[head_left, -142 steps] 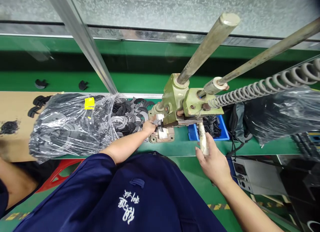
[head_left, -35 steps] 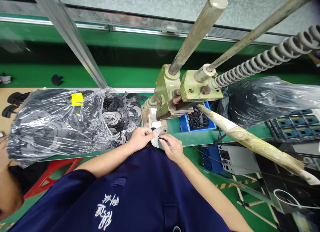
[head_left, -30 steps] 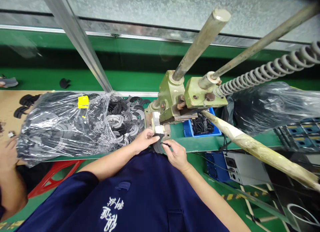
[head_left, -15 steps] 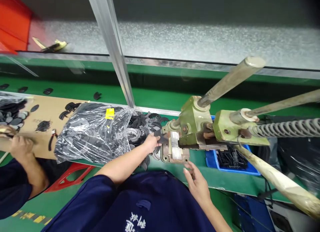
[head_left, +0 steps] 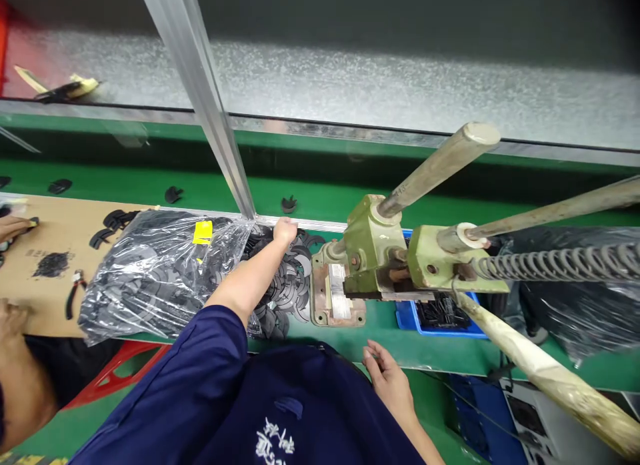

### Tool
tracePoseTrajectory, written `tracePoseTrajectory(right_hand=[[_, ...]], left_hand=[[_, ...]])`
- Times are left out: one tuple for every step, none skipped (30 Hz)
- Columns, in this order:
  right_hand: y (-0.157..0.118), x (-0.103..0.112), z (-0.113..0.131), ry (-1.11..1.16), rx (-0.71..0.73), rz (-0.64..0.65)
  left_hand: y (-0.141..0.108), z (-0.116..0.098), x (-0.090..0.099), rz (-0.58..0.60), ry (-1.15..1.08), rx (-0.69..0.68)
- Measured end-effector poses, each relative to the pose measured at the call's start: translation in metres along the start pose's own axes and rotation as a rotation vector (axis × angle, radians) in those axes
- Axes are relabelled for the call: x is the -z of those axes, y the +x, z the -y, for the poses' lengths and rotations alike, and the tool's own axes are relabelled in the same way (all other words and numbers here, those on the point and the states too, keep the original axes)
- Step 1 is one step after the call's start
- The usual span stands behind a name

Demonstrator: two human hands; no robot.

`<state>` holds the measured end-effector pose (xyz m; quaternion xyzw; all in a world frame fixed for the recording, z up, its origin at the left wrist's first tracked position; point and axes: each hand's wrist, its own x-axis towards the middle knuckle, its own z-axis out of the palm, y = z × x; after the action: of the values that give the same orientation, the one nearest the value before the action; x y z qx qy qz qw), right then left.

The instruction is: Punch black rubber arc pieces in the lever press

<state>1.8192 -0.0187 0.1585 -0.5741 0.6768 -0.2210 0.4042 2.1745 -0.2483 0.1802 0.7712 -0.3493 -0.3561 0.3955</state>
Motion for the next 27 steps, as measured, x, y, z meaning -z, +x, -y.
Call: tracePoseTrajectory(right_hand=[[0.0,-0.001,0.0,-0.001,0.006,0.005],[-0.001,-0.001,0.001,-0.006,0.013,0.011],[-0.001,-0.001,0.001,-0.011,0.018,0.017],[-0.001,-0.002,0.002,-0.016,0.022,0.023],[-0.001,-0.002,0.004,-0.02,0.025,0.029],[-0.001,-0.002,0.005,-0.025,0.03,0.032],[-0.001,-0.001,0.007,-0.03,0.037,0.033],[-0.001,-0.001,0.008,-0.035,0.046,0.034],[-0.001,-0.001,0.01,-0.04,0.055,0.034],[-0.001,0.0,0.011,-0.045,0.063,0.035],[-0.002,0.0,0.011,-0.049,0.071,0.036],[-0.002,0.0,0.012,-0.053,0.077,0.037],[-0.003,0.001,0.012,-0.058,0.083,0.037],[-0.004,0.001,0.012,-0.062,0.087,0.037],[-0.005,0.001,0.011,-0.065,0.092,0.037],[-0.005,0.001,0.011,-0.068,0.098,0.036],[-0.006,0.0,0.011,-0.072,0.105,0.035],[-0.007,0.0,0.012,-0.075,0.114,0.034],[-0.007,0.001,0.012,-0.079,0.125,0.034],[-0.007,0.001,0.012,-0.085,0.136,0.034],[-0.007,0.003,0.013,-0.093,0.145,0.032],[-0.005,0.005,0.013,-0.104,0.152,0.028],[-0.003,0.009,0.012,-0.116,0.154,0.019],[0.0,0.014,0.011,-0.132,0.15,0.004],[0.004,0.021,0.009,-0.148,0.141,-0.016],[0.009,0.028,0.007,-0.167,0.127,-0.04],[0.015,0.037,0.004,-0.186,0.109,-0.065]], left_hand=[[-0.009,0.008,-0.003,0.033,0.118,-0.033],[-0.019,0.016,-0.006,0.084,0.245,-0.094],[-0.028,0.022,-0.008,0.15,0.375,-0.182],[-0.037,0.028,-0.011,0.207,0.501,-0.27],[-0.045,0.032,-0.012,0.258,0.614,-0.352],[-0.051,0.035,-0.013,0.31,0.708,-0.423],[-0.057,0.038,-0.014,0.364,0.781,-0.486],[-0.061,0.04,-0.015,0.413,0.836,-0.54],[-0.064,0.041,-0.015,0.452,0.877,-0.582],[-0.067,0.043,-0.015,0.475,0.906,-0.609],[-0.068,0.044,-0.015,0.482,0.926,-0.616],[-0.07,0.045,-0.015,0.472,0.935,-0.61],[-0.07,0.046,-0.014,0.455,0.934,-0.597],[-0.071,0.047,-0.013,0.435,0.926,-0.585],[-0.071,0.047,-0.011,0.419,0.915,-0.579],[-0.071,0.047,-0.009,0.411,0.901,-0.58],[-0.072,0.047,-0.007,0.41,0.884,-0.582],[-0.073,0.046,-0.004,0.412,0.858,-0.58],[-0.074,0.046,-0.001,0.413,0.826,-0.567],[-0.076,0.045,0.002,0.404,0.785,-0.543],[-0.077,0.046,0.005,0.388,0.73,-0.511],[-0.08,0.046,0.008,0.354,0.668,-0.467],[-0.082,0.048,0.01,0.308,0.589,-0.426],[-0.086,0.05,0.012,0.275,0.484,-0.387],[-0.09,0.052,0.013,0.281,0.356,-0.341],[-0.095,0.054,0.014,0.308,0.216,-0.27],[-0.102,0.057,0.014,0.346,0.073,-0.192]])
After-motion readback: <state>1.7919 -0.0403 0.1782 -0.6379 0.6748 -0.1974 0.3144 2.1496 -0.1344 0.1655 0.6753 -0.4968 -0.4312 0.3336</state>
